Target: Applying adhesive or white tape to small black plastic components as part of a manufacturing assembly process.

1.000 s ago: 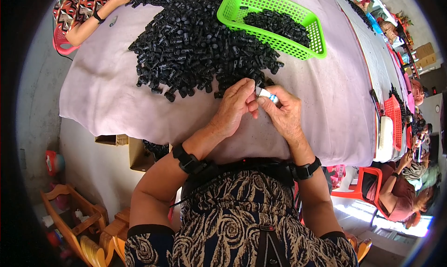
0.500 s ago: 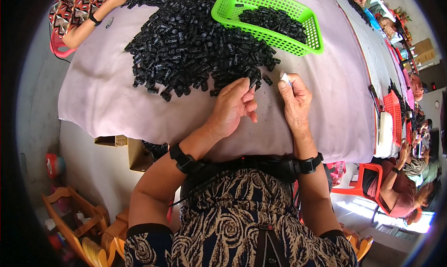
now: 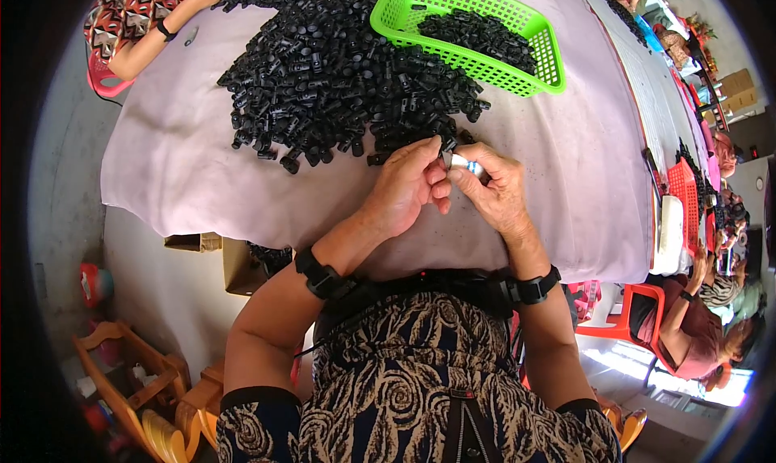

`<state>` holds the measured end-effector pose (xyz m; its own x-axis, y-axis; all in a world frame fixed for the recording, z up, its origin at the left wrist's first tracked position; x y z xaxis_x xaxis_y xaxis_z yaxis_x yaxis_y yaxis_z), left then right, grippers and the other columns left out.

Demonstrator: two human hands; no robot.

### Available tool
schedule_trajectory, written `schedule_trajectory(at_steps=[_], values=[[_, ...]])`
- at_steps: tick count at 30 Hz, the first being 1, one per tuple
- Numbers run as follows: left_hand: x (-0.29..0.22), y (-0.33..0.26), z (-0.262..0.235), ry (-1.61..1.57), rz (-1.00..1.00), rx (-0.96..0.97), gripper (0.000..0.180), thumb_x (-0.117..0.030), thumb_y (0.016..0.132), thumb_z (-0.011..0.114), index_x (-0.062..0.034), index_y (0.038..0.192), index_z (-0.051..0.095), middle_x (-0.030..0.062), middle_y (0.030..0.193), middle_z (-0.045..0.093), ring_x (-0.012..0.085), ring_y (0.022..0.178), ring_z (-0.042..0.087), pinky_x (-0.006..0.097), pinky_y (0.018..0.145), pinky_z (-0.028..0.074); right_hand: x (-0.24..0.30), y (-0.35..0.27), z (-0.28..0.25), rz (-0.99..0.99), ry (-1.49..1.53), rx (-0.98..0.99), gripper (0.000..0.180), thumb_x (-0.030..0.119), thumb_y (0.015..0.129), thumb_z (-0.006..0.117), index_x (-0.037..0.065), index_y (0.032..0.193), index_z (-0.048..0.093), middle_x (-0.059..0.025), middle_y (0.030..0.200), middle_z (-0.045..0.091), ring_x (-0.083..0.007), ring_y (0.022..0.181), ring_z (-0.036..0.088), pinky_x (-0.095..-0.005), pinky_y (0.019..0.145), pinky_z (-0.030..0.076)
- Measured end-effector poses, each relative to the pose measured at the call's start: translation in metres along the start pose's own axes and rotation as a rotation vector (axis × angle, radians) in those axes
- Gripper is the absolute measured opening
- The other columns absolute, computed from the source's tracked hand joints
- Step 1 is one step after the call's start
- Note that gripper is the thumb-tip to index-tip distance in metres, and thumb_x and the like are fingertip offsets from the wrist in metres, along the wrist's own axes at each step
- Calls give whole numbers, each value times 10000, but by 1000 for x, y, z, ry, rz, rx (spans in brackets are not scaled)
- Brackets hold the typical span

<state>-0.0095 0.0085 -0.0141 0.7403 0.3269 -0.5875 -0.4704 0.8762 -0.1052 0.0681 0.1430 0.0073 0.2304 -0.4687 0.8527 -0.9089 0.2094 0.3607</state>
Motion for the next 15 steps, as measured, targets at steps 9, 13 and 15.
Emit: schedule_trajectory(at_steps=[9, 13, 15], values=[[0, 0, -1, 0, -22, -30, 261, -319, 933, 455, -114, 774, 474, -27, 651, 407, 117, 567, 436, 310, 503, 438, -1, 0, 0, 4, -30, 9, 140, 128, 784, 680, 21, 858, 629, -52, 746, 615, -112, 628, 543, -250, 562, 446], [-1, -1, 0, -29, -20, -4, 260, -309, 935, 454, -106, 773, 472, -26, 649, 408, 115, 569, 439, 310, 509, 442, -4, 0, 0, -7, -27, 0, 152, 143, 782, 686, 22, 853, 627, -52, 742, 612, -113, 629, 543, -252, 566, 446], [-1, -1, 0, -31, -20, -3, 263, -310, 935, 455, -106, 771, 472, -27, 647, 407, 115, 570, 440, 310, 509, 443, -2, 0, 0, 1, -32, 0, 154, 144, 782, 688, 22, 852, 627, -51, 742, 612, -112, 630, 543, -252, 567, 446]])
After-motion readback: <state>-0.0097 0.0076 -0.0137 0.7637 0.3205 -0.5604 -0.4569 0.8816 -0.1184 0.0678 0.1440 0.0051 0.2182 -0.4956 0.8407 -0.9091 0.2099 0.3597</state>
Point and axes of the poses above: each hand's wrist, its own y-axis towards the middle knuckle, its own z-axis out of the palm, x = y × z, the point moved 1 cm from there along y, towards the middle knuckle
